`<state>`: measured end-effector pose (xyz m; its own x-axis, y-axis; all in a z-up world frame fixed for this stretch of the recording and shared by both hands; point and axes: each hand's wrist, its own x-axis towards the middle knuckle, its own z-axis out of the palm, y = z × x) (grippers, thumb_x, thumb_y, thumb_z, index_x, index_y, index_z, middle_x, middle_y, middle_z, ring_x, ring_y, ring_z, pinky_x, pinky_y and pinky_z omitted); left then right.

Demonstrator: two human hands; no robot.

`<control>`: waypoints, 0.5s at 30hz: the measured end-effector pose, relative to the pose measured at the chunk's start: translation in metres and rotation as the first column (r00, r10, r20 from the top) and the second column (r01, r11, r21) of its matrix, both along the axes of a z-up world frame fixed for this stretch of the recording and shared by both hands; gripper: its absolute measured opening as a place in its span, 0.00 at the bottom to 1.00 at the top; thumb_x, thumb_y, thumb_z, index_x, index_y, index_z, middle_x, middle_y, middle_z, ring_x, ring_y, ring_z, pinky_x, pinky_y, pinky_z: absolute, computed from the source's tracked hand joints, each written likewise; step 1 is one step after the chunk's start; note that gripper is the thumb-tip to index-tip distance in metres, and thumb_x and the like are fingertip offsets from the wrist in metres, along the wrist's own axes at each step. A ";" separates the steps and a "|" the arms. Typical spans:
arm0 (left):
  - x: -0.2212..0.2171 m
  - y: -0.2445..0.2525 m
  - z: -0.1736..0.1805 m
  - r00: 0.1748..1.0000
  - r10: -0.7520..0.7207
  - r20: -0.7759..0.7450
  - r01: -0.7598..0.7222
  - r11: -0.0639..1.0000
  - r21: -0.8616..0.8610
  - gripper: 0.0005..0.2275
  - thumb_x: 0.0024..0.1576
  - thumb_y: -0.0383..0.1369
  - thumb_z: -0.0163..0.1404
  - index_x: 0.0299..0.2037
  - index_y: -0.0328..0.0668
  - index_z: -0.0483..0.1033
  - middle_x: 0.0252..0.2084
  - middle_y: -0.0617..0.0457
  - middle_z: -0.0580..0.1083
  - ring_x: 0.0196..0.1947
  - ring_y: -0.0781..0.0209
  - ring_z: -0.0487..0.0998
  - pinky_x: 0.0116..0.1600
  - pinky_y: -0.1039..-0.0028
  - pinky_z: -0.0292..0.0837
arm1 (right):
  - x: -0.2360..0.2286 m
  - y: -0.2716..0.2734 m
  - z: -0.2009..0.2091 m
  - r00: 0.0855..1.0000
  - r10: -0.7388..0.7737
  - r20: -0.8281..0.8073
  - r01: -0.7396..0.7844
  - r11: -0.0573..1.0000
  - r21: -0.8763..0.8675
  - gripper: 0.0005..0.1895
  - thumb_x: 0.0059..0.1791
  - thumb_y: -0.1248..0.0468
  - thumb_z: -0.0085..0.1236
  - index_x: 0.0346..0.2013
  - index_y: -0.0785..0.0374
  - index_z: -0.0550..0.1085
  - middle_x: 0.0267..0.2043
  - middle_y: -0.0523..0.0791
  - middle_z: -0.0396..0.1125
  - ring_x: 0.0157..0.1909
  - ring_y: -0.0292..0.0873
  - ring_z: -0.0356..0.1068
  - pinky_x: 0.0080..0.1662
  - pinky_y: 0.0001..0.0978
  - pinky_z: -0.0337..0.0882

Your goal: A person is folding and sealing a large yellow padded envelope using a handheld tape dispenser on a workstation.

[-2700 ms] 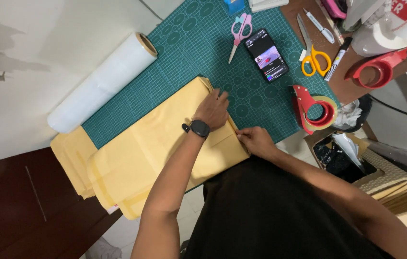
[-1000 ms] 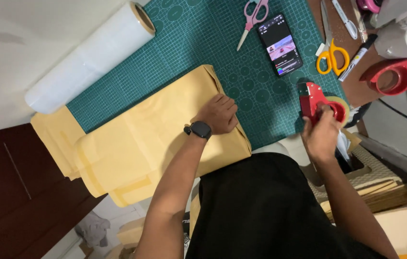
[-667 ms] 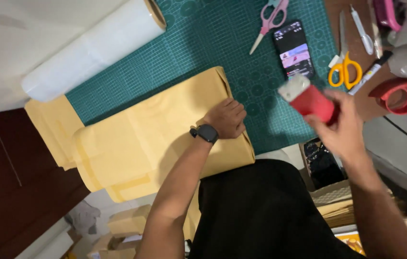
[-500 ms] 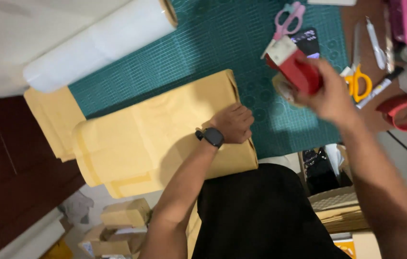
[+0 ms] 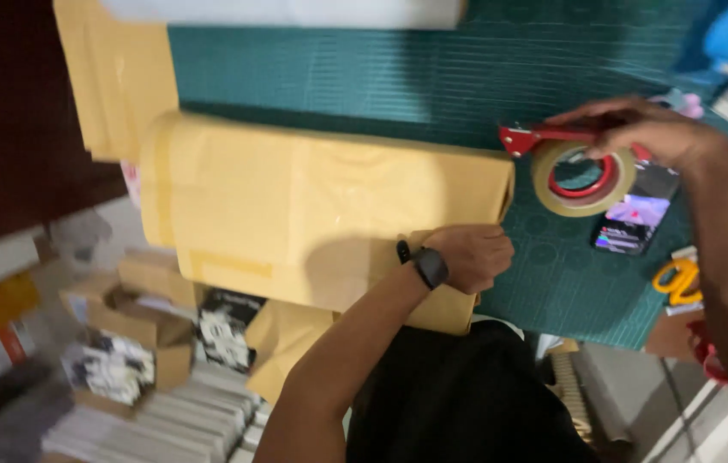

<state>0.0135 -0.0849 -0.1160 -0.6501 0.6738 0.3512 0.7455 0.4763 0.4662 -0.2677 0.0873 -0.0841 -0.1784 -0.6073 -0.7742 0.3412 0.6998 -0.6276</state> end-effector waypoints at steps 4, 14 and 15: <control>0.004 0.005 -0.008 1.000 -0.009 -0.018 0.007 0.994 -0.108 0.13 0.52 0.45 0.54 0.32 0.44 0.76 0.35 0.51 0.74 0.38 0.53 0.72 0.51 0.64 0.64 | -0.016 -0.019 -0.002 0.992 0.090 0.091 -0.087 0.996 -0.029 0.39 0.34 0.72 0.56 0.63 0.67 0.74 0.58 0.55 0.74 0.56 0.53 0.72 0.57 0.41 0.69; 0.004 0.007 -0.004 0.998 0.018 0.055 -0.011 0.992 -0.125 0.15 0.43 0.47 0.59 0.31 0.47 0.76 0.34 0.55 0.72 0.39 0.56 0.71 0.52 0.67 0.64 | -0.080 -0.076 -0.057 0.804 0.571 0.163 -0.582 0.813 0.024 0.41 0.33 0.73 0.65 0.63 0.61 0.79 0.63 0.47 0.78 0.60 0.43 0.71 0.59 0.35 0.64; 0.003 0.007 -0.003 0.998 0.012 0.066 -0.002 0.989 -0.145 0.15 0.43 0.48 0.60 0.31 0.48 0.76 0.34 0.56 0.72 0.39 0.57 0.71 0.52 0.67 0.63 | -0.086 -0.083 -0.059 0.735 0.666 0.124 -0.674 0.738 0.027 0.39 0.36 0.70 0.66 0.64 0.55 0.79 0.62 0.45 0.80 0.58 0.43 0.73 0.56 0.36 0.67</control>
